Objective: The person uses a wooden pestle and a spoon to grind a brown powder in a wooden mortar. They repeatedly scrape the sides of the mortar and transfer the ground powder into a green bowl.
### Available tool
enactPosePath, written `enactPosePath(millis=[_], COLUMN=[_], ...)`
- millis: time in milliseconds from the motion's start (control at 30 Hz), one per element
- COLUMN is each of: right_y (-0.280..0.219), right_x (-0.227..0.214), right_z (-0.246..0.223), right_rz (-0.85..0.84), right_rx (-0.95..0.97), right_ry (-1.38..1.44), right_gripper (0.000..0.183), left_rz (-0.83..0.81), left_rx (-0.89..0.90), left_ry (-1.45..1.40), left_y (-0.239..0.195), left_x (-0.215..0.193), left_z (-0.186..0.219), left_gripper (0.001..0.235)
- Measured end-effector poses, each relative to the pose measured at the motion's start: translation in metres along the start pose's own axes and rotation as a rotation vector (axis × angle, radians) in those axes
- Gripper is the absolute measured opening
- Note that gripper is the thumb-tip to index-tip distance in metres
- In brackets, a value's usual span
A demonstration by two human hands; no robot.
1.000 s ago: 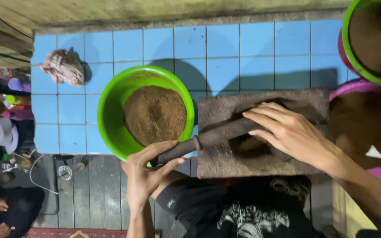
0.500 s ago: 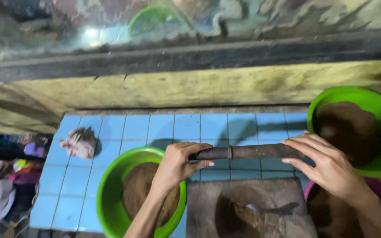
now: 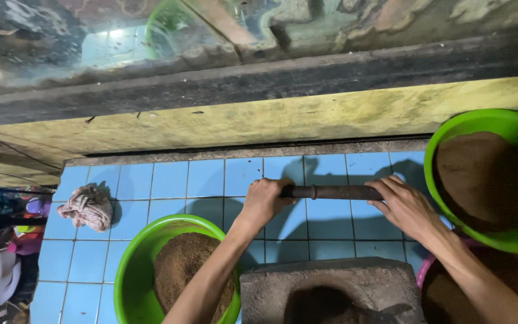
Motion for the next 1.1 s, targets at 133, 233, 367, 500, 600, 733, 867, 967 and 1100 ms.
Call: enactPosePath(millis=[133, 233, 367, 500, 600, 733, 867, 967, 1100], right_y=[-0.001, 0.000, 0.001, 0.001, 0.003, -0.004, -0.008, -0.012, -0.034], right_x=[0.023, 0.025, 0.028, 0.028, 0.028, 0.043, 0.052, 0.040, -0.021], right_z=[0.015, 0.014, 0.016, 0.014, 0.013, 0.022, 0.027, 0.021, -0.011], right_rz=[-0.123, -0.159, -0.175, -0.162, -0.148, -0.142, -0.071, 0.002, 0.232], right_rx=[0.076, 0.083, 0.065, 0.066, 0.074, 0.094, 0.042, 0.018, 0.145], right_ry=[-0.001, 0.030, 0.030, 0.037, 0.060, 0.101, -0.028, -0.013, 0.303], right_gripper=[0.033, 0.034, 0.033, 0.034, 0.033, 0.038, 0.040, 0.050, 0.054], left_rz=[-0.091, -0.101, -0.132, -0.136, -0.131, -0.122, -0.194, -0.266, -0.169], left_rx=[-0.080, -0.085, -0.092, -0.078, -0.071, -0.071, -0.096, -0.150, -0.069], left_ry=[0.120, 0.176, 0.161, 0.198, 0.210, 0.246, 0.166, -0.046, -0.502], left_y=[0.009, 0.009, 0.008, 0.007, 0.006, 0.008, 0.001, -0.017, -0.041], left_x=[0.038, 0.049, 0.043, 0.053, 0.050, 0.054, 0.016, -0.046, -0.092], left_z=[-0.009, -0.007, -0.001, -0.004, -0.002, 0.000, 0.014, 0.036, 0.039], left_gripper=[0.043, 0.045, 0.043, 0.043, 0.043, 0.041, 0.042, 0.055, 0.070])
Point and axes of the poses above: each hand's wrist, its own y-axis towards the middle knuckle, its own x-axis out of the palm, z = x × y, the point moved 1 cm from there along y, towards the middle knuckle, and after that the axes turned 6 degrees about y, right-handed, at the moved point
